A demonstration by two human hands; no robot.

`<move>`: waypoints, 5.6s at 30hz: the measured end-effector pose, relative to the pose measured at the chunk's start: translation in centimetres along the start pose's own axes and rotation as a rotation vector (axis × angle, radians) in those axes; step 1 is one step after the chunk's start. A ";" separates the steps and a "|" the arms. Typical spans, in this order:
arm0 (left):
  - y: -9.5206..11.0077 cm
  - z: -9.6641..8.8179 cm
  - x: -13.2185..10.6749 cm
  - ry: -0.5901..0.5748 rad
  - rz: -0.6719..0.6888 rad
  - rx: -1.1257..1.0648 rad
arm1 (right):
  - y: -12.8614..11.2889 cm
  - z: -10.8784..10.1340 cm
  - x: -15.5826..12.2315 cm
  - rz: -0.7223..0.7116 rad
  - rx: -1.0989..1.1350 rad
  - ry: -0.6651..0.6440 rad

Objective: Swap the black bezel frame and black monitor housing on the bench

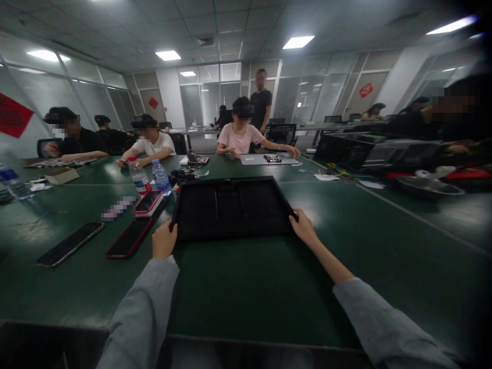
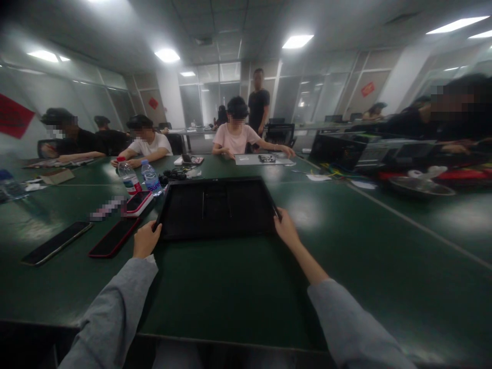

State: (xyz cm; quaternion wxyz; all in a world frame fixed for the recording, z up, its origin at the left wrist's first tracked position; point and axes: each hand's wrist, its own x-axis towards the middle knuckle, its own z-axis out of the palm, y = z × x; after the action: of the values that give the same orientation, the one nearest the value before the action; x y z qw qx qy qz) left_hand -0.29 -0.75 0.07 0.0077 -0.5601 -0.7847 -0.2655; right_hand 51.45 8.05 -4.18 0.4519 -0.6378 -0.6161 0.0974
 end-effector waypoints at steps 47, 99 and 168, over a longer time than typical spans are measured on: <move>-1.1 0.5 0.4 -0.027 -0.023 -0.048 | 0.0 -0.4 0.1 -0.009 0.056 -0.098; 10.4 5.8 -0.1 -0.109 0.508 0.071 | -9.9 4.6 -3.0 -0.363 -0.374 -0.148; 11.7 3.8 -1.2 -0.022 0.273 0.217 | -10.8 4.6 -3.7 -0.322 -0.539 -0.177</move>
State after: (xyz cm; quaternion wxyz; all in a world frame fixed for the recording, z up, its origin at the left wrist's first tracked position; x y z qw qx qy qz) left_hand 11.57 2.54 1.22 0.0956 -0.6601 -0.7255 -0.1696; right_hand 39.97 5.14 -0.87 0.2209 -0.6180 -0.7495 -0.0866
